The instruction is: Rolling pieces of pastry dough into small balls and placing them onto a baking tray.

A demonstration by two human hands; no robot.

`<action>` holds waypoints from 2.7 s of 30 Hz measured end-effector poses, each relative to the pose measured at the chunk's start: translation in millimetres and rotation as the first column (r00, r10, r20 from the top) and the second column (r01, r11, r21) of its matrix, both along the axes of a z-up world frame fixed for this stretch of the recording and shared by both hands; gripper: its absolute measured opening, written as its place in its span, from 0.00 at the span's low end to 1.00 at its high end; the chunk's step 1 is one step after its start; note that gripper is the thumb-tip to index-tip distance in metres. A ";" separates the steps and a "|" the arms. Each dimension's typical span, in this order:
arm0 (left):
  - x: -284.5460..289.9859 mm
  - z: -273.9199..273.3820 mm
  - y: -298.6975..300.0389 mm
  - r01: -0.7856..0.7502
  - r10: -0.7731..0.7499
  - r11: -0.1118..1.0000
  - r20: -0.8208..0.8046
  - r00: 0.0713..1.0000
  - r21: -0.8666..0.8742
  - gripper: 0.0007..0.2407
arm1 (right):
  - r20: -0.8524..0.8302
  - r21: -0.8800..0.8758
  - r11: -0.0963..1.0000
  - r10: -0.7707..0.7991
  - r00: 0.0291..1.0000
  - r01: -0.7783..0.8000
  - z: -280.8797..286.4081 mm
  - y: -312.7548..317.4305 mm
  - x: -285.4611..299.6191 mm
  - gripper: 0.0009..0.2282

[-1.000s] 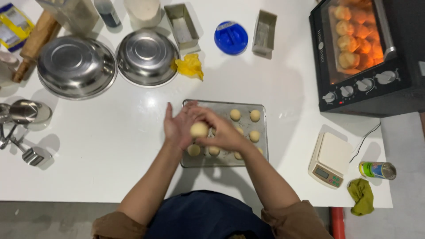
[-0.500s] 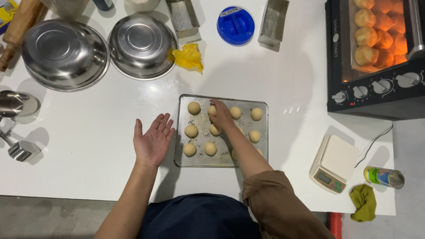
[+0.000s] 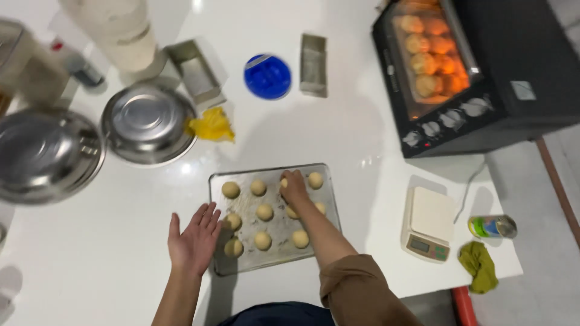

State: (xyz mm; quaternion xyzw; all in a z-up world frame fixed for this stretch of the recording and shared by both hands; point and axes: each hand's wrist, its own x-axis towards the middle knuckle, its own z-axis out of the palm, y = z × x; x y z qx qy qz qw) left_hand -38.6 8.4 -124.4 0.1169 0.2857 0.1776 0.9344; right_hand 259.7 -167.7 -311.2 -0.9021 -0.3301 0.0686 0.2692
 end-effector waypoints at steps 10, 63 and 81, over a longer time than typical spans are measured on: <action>54.1 15.5 -11.8 0.017 -0.021 0.997 0.051 0.998 0.082 0.36 | -0.370 0.541 0.825 0.407 0.835 -0.162 217.9 39.8 -184.2 0.19; 41.4 123.2 1.7 0.073 -0.006 0.993 0.579 0.815 -0.094 0.34 | 0.110 0.601 0.684 0.440 0.891 -0.412 342.6 66.0 -220.0 0.15; 61.9 96.5 3.6 0.088 -0.121 0.992 0.545 0.829 0.086 0.43 | -0.052 0.697 0.695 0.293 0.955 -0.175 366.4 98.2 -238.7 0.17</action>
